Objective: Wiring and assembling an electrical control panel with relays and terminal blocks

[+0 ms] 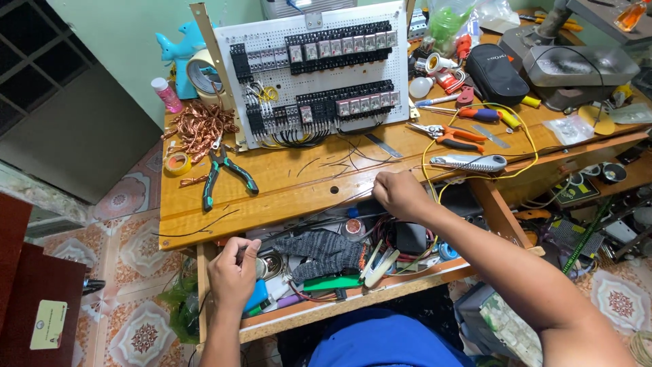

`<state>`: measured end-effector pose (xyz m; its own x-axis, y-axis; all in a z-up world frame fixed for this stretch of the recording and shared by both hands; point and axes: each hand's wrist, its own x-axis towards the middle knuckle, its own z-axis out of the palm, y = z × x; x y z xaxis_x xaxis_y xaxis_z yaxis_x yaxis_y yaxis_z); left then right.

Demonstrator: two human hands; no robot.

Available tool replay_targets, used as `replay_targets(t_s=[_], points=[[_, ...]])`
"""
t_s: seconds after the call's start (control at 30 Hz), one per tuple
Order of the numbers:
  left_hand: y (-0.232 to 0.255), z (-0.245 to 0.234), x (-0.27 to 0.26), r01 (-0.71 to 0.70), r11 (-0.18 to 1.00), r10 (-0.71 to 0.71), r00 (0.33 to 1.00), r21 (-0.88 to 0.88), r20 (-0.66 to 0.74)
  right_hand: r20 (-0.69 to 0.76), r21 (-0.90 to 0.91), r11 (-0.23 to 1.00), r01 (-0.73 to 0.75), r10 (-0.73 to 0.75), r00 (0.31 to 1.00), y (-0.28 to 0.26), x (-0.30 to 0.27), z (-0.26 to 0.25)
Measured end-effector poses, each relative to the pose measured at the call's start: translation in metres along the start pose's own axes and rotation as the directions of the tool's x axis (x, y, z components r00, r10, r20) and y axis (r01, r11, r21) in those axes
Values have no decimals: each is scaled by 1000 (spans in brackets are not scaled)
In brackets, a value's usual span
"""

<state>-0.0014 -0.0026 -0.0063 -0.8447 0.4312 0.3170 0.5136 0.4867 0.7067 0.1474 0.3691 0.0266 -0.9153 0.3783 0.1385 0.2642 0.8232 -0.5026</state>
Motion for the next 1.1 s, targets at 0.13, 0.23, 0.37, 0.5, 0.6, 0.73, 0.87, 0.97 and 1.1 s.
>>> replay_targets(t_s=[0.13,0.23,0.37,0.5,0.6,0.73,0.87,0.97,1.1], points=[[-2,0,-1,-12,1000,12,1000,9,12,-15,28,999,25,-24,1000,-5,2,2],[-5,2,-1,-51,998,51,999,25,4,57,0,997,-79,79,995,-25,3,-23],[0,-1,-1,-195,969,193,981,154,25,146,-21,987,-162,164,976,-42,0,-64],[4,3,3,-252,938,223,965,237,141,262,-30,980,-197,198,944,-60,-1,-122],[29,1,11,-257,925,189,949,278,251,58,-32,996,-83,85,995,-46,3,-144],[91,13,39,-249,967,254,928,-53,271,-270,-29,989,145,-147,952,-52,12,-160],[137,83,83,-333,798,439,892,-502,105,-400,-34,890,455,-430,810,-70,39,-150],[178,133,99,-96,545,410,897,-833,165,-457,22,850,527,-460,761,-82,50,-145],[217,167,107,41,375,352,918,-926,183,-482,19,821,571,-493,725,-75,59,-152]])
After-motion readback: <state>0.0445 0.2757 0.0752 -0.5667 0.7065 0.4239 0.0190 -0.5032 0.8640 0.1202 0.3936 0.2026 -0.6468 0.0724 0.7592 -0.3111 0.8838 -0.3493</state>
